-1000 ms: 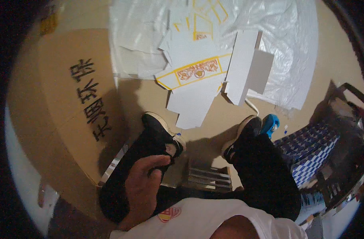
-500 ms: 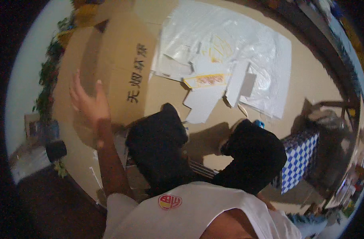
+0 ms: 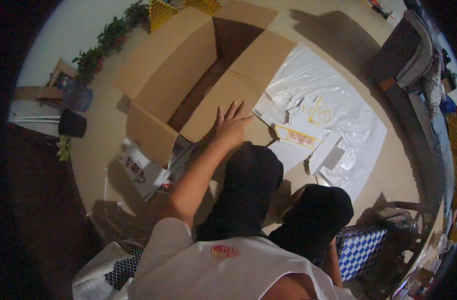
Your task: The person sits on the floor and assembles small rectangular boxes from flat printed cardboard sheets. They fold the sheets along pre-scored lines and use a tape dispenser to secure the edges, creating finished boxes.
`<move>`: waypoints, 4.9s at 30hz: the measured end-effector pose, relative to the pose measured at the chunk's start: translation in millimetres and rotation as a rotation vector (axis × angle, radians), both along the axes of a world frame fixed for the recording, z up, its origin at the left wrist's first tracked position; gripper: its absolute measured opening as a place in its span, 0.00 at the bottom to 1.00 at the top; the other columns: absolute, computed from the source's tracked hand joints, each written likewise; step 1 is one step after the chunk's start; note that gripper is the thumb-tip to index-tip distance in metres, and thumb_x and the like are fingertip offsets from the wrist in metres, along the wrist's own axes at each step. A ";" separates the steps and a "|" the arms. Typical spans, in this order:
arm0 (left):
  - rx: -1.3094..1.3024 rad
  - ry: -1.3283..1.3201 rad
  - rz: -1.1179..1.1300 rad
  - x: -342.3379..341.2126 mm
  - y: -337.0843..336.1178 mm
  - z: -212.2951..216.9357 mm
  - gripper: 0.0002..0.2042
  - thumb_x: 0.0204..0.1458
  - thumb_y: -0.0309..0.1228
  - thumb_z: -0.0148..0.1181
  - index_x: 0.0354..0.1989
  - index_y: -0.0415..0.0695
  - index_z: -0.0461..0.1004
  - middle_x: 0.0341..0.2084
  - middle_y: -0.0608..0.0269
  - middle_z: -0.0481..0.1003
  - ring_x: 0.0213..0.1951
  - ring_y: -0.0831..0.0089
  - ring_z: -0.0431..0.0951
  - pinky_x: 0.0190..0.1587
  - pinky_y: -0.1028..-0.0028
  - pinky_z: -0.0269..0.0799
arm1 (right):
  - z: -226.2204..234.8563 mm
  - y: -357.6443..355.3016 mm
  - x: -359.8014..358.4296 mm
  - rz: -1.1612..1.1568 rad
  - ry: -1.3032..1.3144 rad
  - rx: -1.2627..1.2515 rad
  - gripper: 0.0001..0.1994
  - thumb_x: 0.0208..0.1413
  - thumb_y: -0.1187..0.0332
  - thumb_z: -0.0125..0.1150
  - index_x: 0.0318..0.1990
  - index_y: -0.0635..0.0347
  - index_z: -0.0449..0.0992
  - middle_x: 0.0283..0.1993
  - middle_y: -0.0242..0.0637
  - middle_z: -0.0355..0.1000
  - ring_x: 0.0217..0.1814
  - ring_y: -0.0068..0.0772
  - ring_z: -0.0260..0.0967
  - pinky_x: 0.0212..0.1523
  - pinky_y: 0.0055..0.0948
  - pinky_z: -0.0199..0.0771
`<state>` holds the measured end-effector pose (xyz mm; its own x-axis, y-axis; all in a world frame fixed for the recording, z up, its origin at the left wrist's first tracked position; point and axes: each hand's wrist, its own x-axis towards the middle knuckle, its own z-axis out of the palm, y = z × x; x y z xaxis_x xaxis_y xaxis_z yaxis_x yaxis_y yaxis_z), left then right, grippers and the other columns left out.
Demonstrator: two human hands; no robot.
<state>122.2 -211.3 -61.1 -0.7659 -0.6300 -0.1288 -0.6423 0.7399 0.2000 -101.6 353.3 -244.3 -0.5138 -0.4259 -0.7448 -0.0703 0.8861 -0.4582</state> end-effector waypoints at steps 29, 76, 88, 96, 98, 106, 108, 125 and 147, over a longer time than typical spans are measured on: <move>0.212 0.219 0.647 56.9 -11.6 -28.3 0.21 0.48 0.32 0.65 0.49 0.37 0.69 0.37 0.52 0.75 0.40 0.58 0.75 0.44 0.63 0.70 | -103.9 -235.1 -168.2 -0.474 0.563 -0.287 0.29 0.53 0.59 0.62 0.54 0.75 0.62 0.45 0.61 0.71 0.49 0.51 0.71 0.49 0.39 0.70; 0.624 1.050 -0.238 -155.2 147.3 119.8 0.47 0.48 0.38 0.64 0.67 0.37 0.35 0.58 0.38 0.51 0.61 0.47 0.56 0.62 0.57 0.55 | 317.8 -333.7 -40.1 -0.540 -0.096 -1.347 0.11 0.59 0.62 0.57 0.37 0.61 0.75 0.32 0.28 0.72 0.32 0.19 0.67 0.35 0.20 0.68; 1.296 1.134 0.112 -147.9 86.8 125.6 0.38 0.48 0.36 0.68 0.63 0.39 0.51 0.49 0.54 0.64 0.53 0.66 0.67 0.53 0.68 0.65 | 312.0 -328.3 -35.9 -0.426 -0.343 -1.240 0.11 0.58 0.63 0.59 0.43 0.59 0.72 0.37 0.29 0.73 0.40 0.17 0.69 0.43 0.19 0.68; 1.235 1.223 0.113 -151.0 100.7 122.7 0.36 0.45 0.34 0.70 0.60 0.40 0.55 0.47 0.56 0.66 0.50 0.69 0.69 0.52 0.70 0.67 | 308.7 -330.3 -27.2 -0.541 -0.284 -1.311 0.13 0.60 0.61 0.55 0.42 0.63 0.73 0.36 0.32 0.72 0.38 0.22 0.68 0.42 0.23 0.67; 1.247 1.146 0.074 -150.3 98.1 123.1 0.34 0.45 0.33 0.70 0.59 0.41 0.57 0.49 0.56 0.65 0.50 0.71 0.69 0.51 0.70 0.67 | 304.8 -332.8 -25.1 -0.538 -0.366 -1.333 0.13 0.60 0.61 0.55 0.41 0.63 0.73 0.36 0.32 0.73 0.39 0.22 0.68 0.43 0.24 0.67; 1.260 1.160 0.090 -149.1 88.6 117.5 0.20 0.47 0.29 0.67 0.47 0.40 0.68 0.42 0.64 0.71 0.47 0.76 0.70 0.53 0.74 0.62 | 298.2 -336.5 -22.8 -0.609 -0.471 -1.413 0.11 0.63 0.61 0.50 0.42 0.59 0.71 0.36 0.32 0.71 0.37 0.22 0.67 0.39 0.24 0.68; 1.306 1.135 0.078 -147.1 90.6 123.7 0.17 0.47 0.29 0.66 0.44 0.40 0.70 0.40 0.66 0.73 0.45 0.76 0.70 0.55 0.75 0.60 | 292.4 -334.4 -27.2 -0.589 -0.466 -1.376 0.10 0.62 0.62 0.50 0.42 0.59 0.70 0.36 0.32 0.71 0.37 0.23 0.67 0.41 0.23 0.67; 1.340 1.100 0.069 -139.6 82.3 114.4 0.09 0.51 0.33 0.62 0.36 0.41 0.74 0.34 0.66 0.75 0.41 0.76 0.70 0.51 0.74 0.56 | 300.1 -334.7 -22.4 -0.631 -0.635 -1.287 0.13 0.61 0.63 0.49 0.45 0.63 0.70 0.41 0.42 0.74 0.42 0.33 0.72 0.47 0.30 0.71; 0.796 0.869 -0.042 -166.2 135.7 99.1 0.38 0.58 0.47 0.52 0.68 0.36 0.42 0.65 0.40 0.52 0.65 0.53 0.56 0.63 0.65 0.54 | 280.7 -339.0 -23.0 -0.679 -0.669 -1.467 0.19 0.63 0.56 0.49 0.50 0.65 0.70 0.45 0.42 0.72 0.45 0.32 0.71 0.48 0.32 0.71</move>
<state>-44.0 -75.6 37.9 -0.8086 -0.5796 0.1012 -0.0402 0.2261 0.9733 -124.6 14.3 36.3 -0.6628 -0.7403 -0.1129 0.6239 -0.4625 -0.6300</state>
